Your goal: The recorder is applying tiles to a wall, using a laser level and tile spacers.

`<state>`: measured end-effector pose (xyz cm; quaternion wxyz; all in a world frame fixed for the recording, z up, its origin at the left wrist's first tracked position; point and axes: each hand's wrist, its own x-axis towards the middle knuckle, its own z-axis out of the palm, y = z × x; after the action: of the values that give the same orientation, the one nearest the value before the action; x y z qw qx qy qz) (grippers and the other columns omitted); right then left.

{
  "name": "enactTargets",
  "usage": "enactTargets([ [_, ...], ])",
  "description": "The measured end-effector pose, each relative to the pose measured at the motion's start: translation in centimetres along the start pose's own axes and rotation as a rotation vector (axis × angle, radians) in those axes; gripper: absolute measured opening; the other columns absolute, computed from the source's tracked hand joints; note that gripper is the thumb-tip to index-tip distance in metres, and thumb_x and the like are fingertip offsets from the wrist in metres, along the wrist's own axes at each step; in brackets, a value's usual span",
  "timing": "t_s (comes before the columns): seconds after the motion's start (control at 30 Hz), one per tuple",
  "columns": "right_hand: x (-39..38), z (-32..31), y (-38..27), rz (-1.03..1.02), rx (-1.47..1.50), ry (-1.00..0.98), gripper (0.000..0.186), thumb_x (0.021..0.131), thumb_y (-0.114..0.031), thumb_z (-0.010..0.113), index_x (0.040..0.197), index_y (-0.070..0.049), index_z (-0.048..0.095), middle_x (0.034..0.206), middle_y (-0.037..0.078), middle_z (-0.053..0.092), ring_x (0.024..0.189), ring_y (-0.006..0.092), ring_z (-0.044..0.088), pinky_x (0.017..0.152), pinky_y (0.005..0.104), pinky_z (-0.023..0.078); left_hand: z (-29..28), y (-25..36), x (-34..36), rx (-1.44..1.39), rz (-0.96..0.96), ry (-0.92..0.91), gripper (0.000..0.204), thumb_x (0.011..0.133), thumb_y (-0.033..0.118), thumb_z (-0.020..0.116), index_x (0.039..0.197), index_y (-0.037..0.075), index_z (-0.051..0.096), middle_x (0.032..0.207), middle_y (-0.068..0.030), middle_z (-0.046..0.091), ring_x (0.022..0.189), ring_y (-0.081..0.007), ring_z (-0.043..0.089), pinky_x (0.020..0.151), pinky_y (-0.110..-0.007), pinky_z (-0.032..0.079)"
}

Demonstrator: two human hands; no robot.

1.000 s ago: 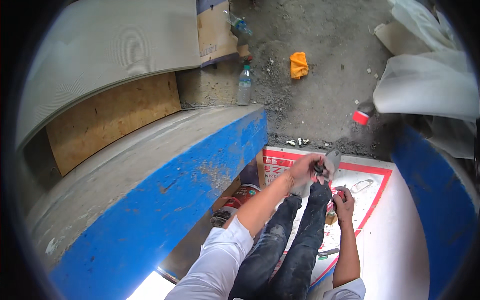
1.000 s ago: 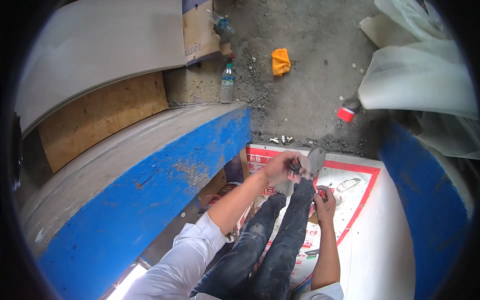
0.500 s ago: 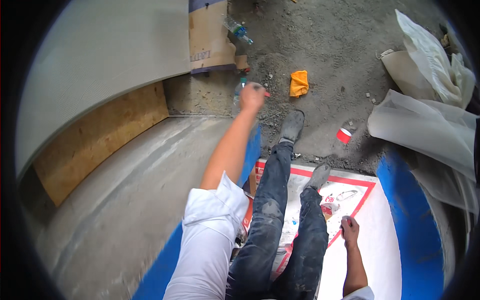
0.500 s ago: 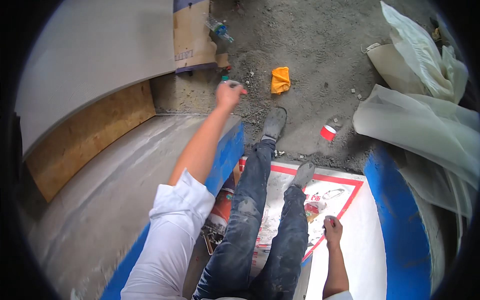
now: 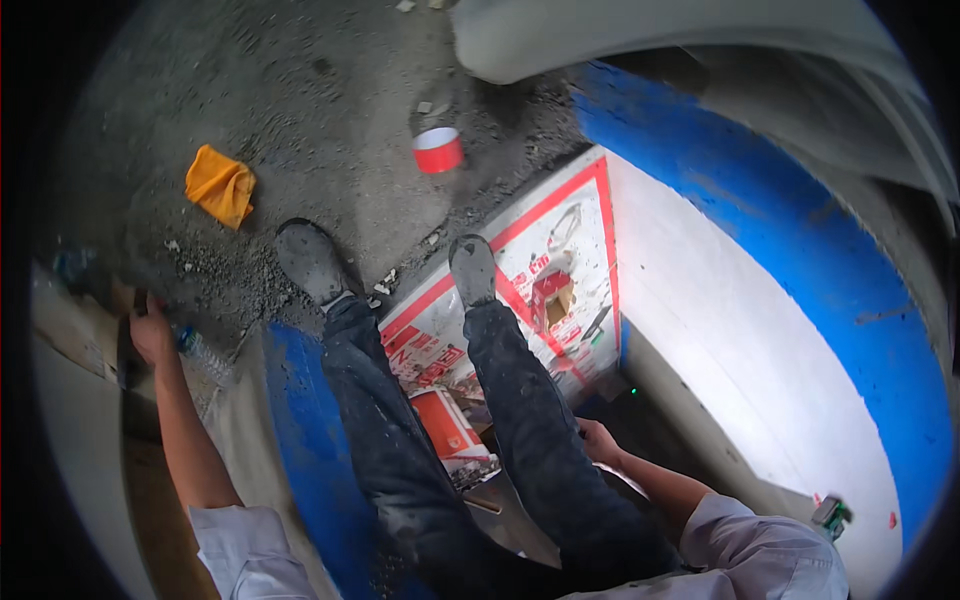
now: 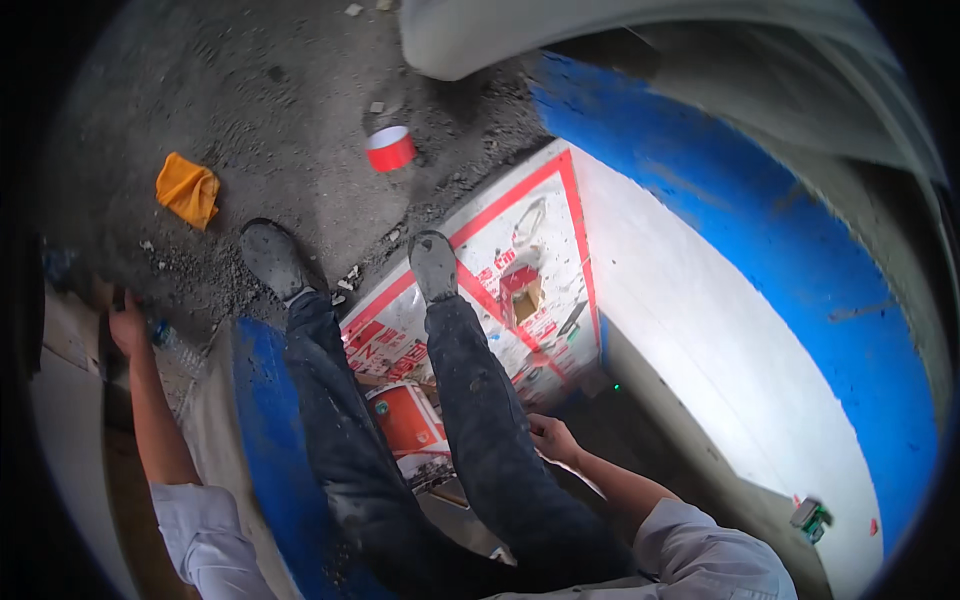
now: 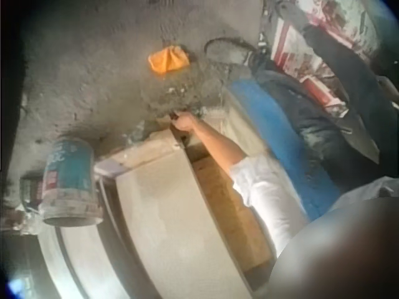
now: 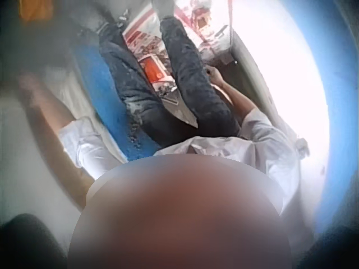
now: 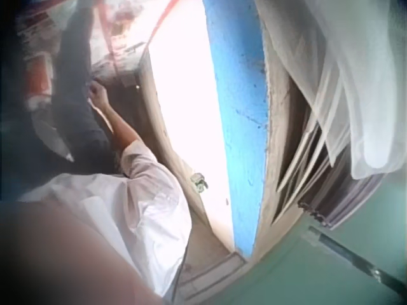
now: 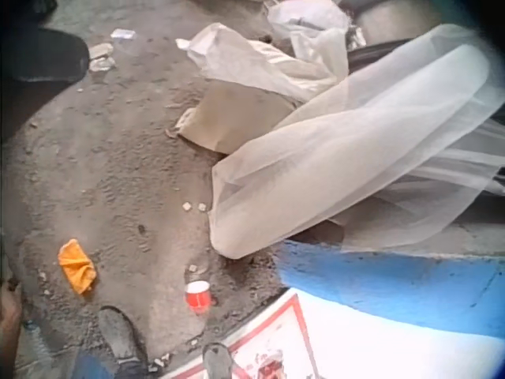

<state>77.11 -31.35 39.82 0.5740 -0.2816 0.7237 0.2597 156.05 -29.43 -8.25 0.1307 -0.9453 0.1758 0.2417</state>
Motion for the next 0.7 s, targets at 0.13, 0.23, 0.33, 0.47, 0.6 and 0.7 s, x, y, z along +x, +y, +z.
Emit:
enactTargets([
  [0.13, -2.7, 0.0, 2.7, 0.037, -0.079, 0.064, 0.026, 0.098, -0.026, 0.081, 0.108, -0.003, 0.074, 0.075, 0.009, 0.062, 0.073, 0.0097, 0.056, 0.070, 0.0351, 0.051, -2.7, -0.9, -3.1, -0.088, -0.021, 0.075, 0.057, 0.089, 0.058, 0.083, 0.118, 0.008, 0.081, 0.119, -0.0191, 0.081, 0.114, -0.0393, 0.075, 0.098, -0.048, 0.055],
  [0.23, -1.9, -0.5, 3.2, -0.006, -0.109, 0.089, 0.030, 0.097, -0.028, 0.083, 0.108, -0.002, 0.075, 0.079, 0.011, 0.071, 0.072, 0.0147, 0.065, 0.071, 0.0384, 0.054, -9.5, -0.4, -5.4, -0.181, -0.131, 0.205, 0.054, 0.089, 0.054, 0.084, 0.104, 0.002, 0.083, 0.107, -0.0198, 0.082, 0.100, -0.0385, 0.079, 0.091, -0.048, 0.058],
  [0.33, -0.9, -6.4, 4.3, -0.047, -0.107, 0.092, 0.028, 0.099, -0.025, 0.081, 0.113, -0.001, 0.076, 0.085, 0.011, 0.075, 0.075, 0.0177, 0.069, 0.073, 0.0386, 0.055, -8.4, 5.8, -18.5, -0.625, -0.160, 0.139, 0.040, 0.098, 0.040, 0.076, 0.101, 0.001, 0.083, 0.102, -0.0145, 0.084, 0.081, -0.0258, 0.077, 0.074, -0.040, 0.060],
  [0.47, -2.1, -13.2, 5.4, -0.028, 0.014, 0.079, 0.024, 0.104, -0.027, 0.078, 0.111, -0.005, 0.077, 0.080, 0.006, 0.074, 0.063, 0.0127, 0.066, 0.058, 0.0328, 0.054, -14.5, 18.6, -33.8, -1.093, -0.018, -0.044, 0.038, 0.105, 0.023, 0.064, 0.137, 0.004, 0.071, 0.096, -0.0076, 0.079, 0.066, -0.0132, 0.066, 0.056, -0.031, 0.052],
  [0.6, -5.1, -19.9, 14.3, 0.010, 0.108, 0.120, 0.025, 0.106, -0.031, 0.075, 0.111, -0.006, 0.077, 0.079, 0.002, 0.069, 0.059, 0.0104, 0.060, 0.052, 0.0288, 0.048, -16.7, 27.5, -47.8, -1.328, 0.052, -0.247, 0.035, 0.105, 0.019, 0.062, 0.136, 0.007, 0.069, 0.085, -0.0024, 0.071, 0.059, -0.0116, 0.060, 0.050, -0.027, 0.046],
  [0.7, -9.0, -21.2, 22.6, 0.136, 0.211, 0.118, 0.026, 0.108, -0.031, 0.072, 0.112, -0.006, 0.077, 0.080, 0.003, 0.068, 0.057, 0.0100, 0.058, 0.047, 0.0274, 0.042, -15.1, 28.0, -56.1, -1.399, 0.062, -0.540, 0.029, 0.110, 0.027, 0.062, 0.133, 0.011, 0.070, 0.081, -0.0004, 0.067, 0.057, -0.0094, 0.057, 0.047, -0.027, 0.043],
])
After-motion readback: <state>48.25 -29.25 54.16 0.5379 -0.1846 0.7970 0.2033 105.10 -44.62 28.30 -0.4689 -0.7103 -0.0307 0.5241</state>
